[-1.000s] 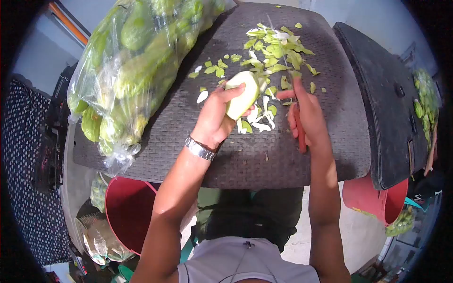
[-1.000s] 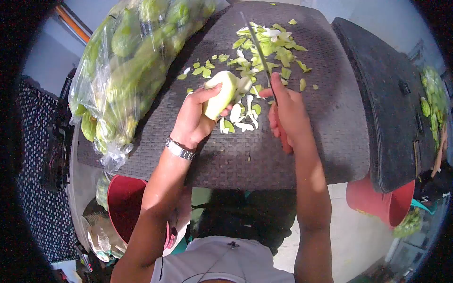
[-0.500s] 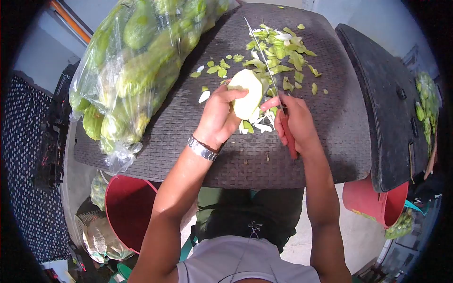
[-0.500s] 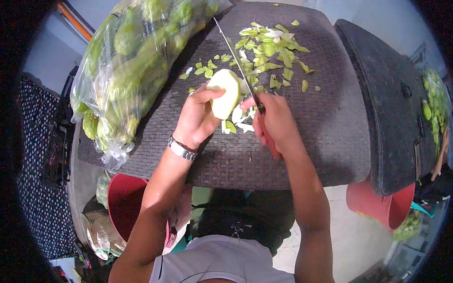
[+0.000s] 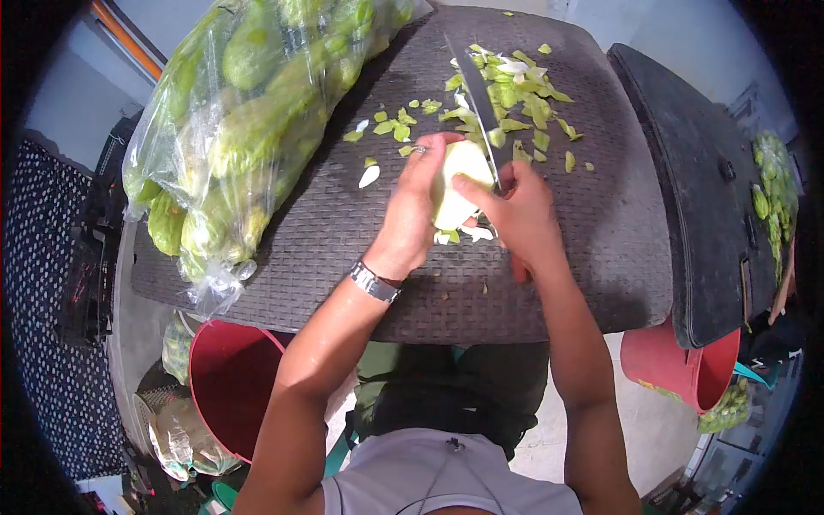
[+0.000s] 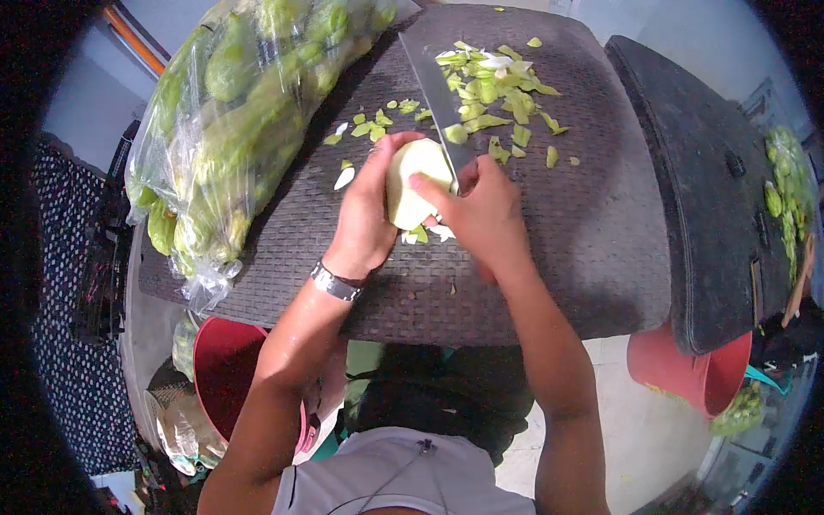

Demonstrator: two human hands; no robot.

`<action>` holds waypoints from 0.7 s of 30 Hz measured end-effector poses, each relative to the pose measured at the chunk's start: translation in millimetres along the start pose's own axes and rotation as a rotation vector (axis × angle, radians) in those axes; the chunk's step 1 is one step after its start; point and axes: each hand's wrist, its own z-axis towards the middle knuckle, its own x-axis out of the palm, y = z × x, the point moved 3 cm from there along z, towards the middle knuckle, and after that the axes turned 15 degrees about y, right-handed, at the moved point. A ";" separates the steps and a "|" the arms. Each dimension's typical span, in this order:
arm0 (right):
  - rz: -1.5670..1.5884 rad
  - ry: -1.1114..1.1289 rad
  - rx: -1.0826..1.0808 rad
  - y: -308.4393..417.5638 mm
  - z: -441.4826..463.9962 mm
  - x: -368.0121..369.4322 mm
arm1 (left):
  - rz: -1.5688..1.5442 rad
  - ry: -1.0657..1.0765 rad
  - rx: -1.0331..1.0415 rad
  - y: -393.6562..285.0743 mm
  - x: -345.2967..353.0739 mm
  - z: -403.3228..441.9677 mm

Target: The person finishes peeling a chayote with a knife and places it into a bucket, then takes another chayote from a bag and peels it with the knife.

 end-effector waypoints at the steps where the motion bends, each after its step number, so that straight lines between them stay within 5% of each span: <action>1: -0.002 -0.078 -0.009 1.5 -0.9 -3.4 | 0.094 -0.002 -0.018 0.2 3.4 -2.1; 4: -0.013 -0.284 -0.049 3.0 -1.5 -17.0 | 0.241 -0.030 0.006 -1.0 9.7 -6.1; 13: -0.052 -0.137 -0.020 2.9 -6.0 -26.1 | -0.027 -0.066 -0.013 -30.2 -7.8 -25.1; 15: -0.143 -0.071 -0.002 3.7 -9.2 -20.4 | 0.153 -0.082 -0.015 -32.1 -8.7 -33.2; 18: -0.267 -0.053 -0.048 8.8 -15.9 -10.8 | 1.040 0.185 0.195 -57.1 23.5 -50.0; 19: -0.306 -0.065 -0.066 9.2 -20.7 -9.7 | 1.049 0.347 0.023 -61.1 29.7 -50.6; 21: -0.387 -0.021 -0.045 9.6 -31.4 -11.5 | 1.126 0.576 0.020 -51.0 28.8 -43.8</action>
